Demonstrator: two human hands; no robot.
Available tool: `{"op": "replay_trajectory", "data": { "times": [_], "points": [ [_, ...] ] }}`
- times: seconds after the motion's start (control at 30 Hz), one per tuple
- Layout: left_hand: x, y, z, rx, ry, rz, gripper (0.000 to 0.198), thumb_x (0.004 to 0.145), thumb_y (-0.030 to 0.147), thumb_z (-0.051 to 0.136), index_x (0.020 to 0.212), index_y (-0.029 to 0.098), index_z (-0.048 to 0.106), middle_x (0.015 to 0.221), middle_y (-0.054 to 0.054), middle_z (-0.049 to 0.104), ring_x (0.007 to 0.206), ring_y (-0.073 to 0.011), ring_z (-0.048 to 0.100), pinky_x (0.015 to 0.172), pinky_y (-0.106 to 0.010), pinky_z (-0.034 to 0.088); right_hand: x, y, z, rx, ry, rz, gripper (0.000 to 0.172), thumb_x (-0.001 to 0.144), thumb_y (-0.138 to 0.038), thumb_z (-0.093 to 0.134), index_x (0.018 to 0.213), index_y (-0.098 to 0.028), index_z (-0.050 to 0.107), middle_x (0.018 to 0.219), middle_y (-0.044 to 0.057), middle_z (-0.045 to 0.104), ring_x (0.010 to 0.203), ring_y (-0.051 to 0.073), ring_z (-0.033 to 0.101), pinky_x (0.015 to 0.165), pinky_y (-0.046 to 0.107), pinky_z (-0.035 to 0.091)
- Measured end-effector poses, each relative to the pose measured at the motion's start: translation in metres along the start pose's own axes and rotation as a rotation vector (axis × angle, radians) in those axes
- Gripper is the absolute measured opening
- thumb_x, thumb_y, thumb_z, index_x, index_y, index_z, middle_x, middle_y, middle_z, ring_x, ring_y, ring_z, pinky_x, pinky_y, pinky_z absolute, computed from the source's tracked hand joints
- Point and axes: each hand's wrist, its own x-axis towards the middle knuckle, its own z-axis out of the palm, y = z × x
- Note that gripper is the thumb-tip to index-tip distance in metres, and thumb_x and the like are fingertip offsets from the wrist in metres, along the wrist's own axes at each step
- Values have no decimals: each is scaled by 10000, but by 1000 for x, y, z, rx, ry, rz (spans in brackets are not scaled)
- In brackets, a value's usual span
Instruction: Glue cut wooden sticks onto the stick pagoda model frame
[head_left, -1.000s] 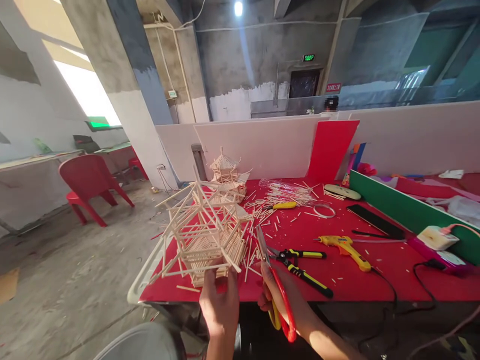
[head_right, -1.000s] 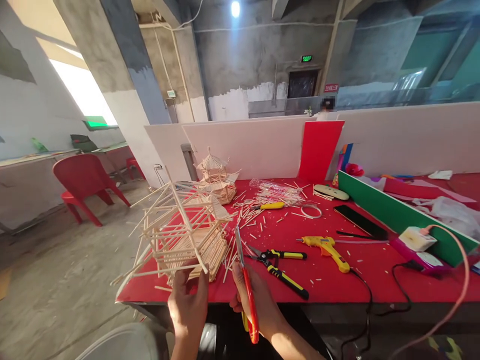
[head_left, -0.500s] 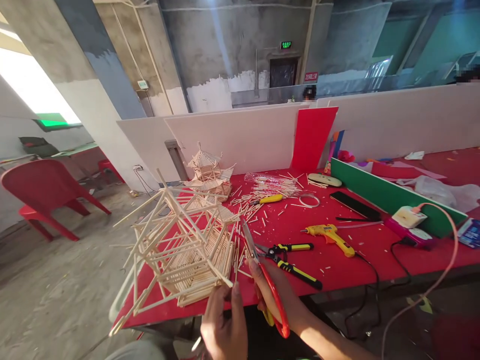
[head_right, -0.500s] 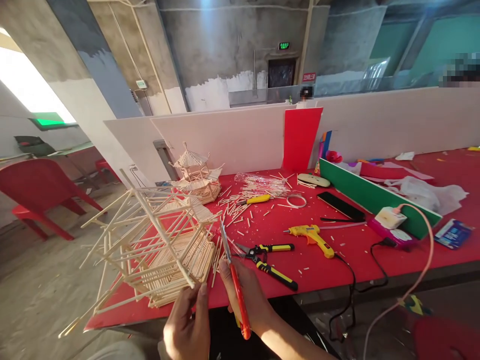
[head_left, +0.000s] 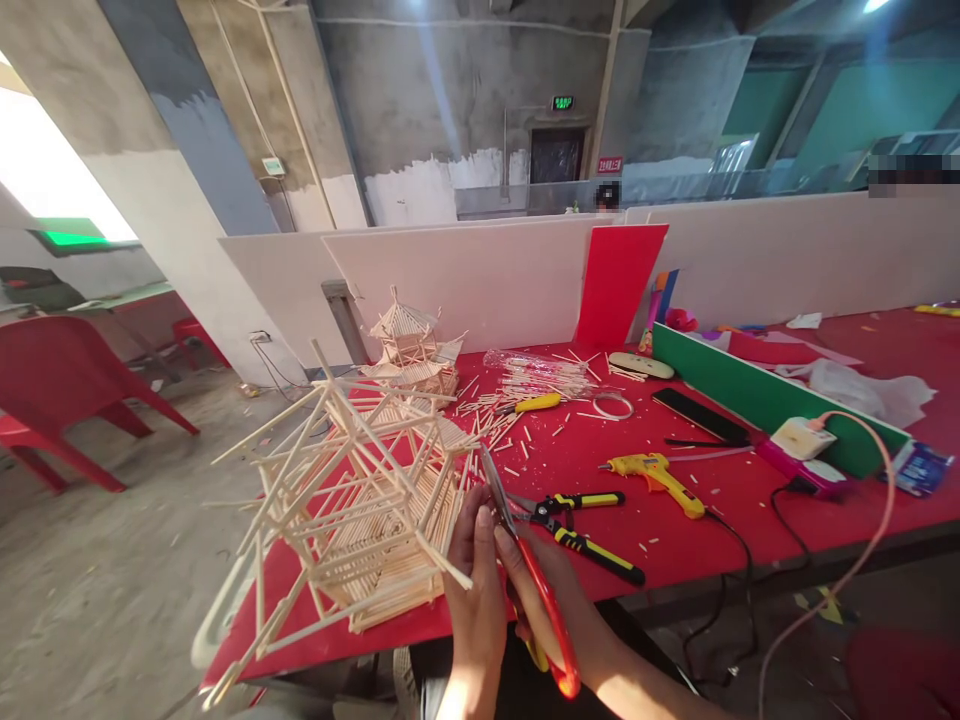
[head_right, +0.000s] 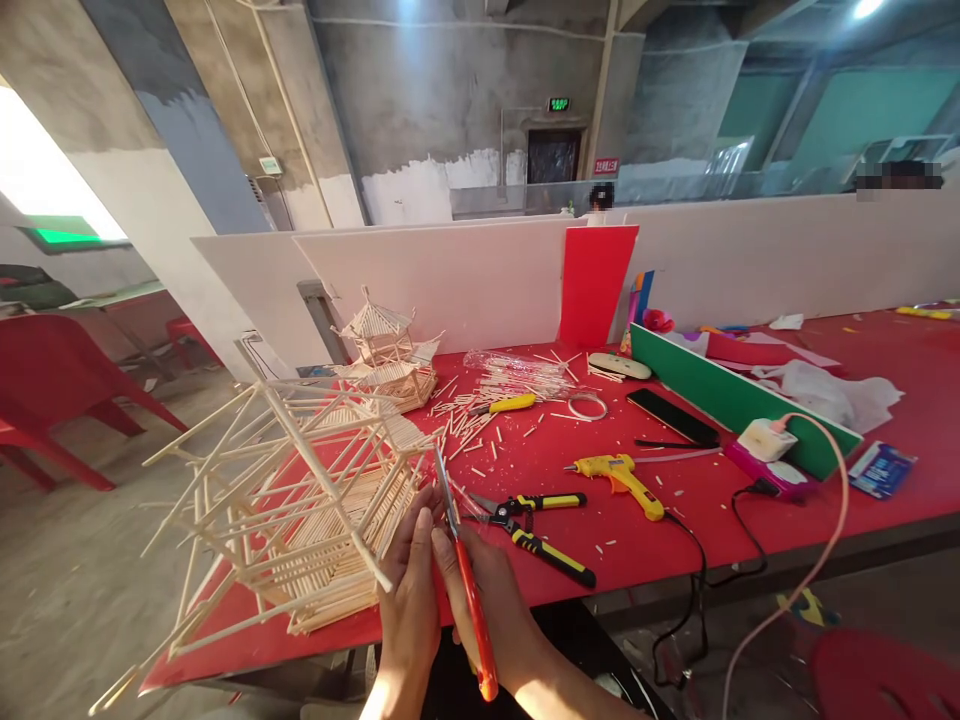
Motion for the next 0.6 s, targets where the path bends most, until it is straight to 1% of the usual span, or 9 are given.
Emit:
{"op": "replay_trajectory", "data": {
  "times": [0.13, 0.2, 0.4, 0.5, 0.6],
  "points": [
    [2, 0, 2, -6, -3, 10, 479, 845, 513, 655, 1199, 193, 697, 1253, -129, 698, 1176, -291, 633, 1043, -425, 471, -2, -6, 2, 42, 14, 9, 332, 870, -632, 538, 970, -336, 651, 618, -5, 565, 495, 193, 517, 396, 307, 441],
    [2, 0, 2, 6, -8, 15, 474, 850, 516, 649, 1188, 189, 705, 1222, -128, 712, 1164, -291, 639, 1039, -426, 472, -2, -7, 4, 60, 16, 16, 299, 862, -614, 561, 969, -351, 654, 615, -6, 574, 487, 201, 524, 400, 322, 438],
    [2, 0, -2, 49, -39, 33, 460, 891, 502, 599, 1199, 176, 703, 1172, -127, 733, 1131, -283, 655, 1021, -412, 477, -1, -6, 4, 35, 11, 39, 308, 874, -583, 558, 1039, -339, 652, 591, -13, 552, 436, 171, 476, 377, 305, 416],
    [2, -1, -3, 53, -53, 47, 472, 894, 505, 592, 1214, 175, 698, 1141, -125, 746, 1094, -279, 674, 990, -405, 498, -2, -6, 3, 21, 22, 31, 308, 878, -574, 551, 1057, -346, 656, 607, 0, 581, 480, 195, 521, 373, 293, 420],
    [2, 0, -3, 49, -54, 59, 488, 890, 511, 592, 1225, 171, 696, 1120, -129, 754, 1063, -282, 689, 967, -403, 514, -1, -7, 4, 14, 25, 25, 297, 881, -563, 547, 1070, -363, 658, 705, 19, 656, 532, 211, 574, 373, 283, 424]
  ]
}}
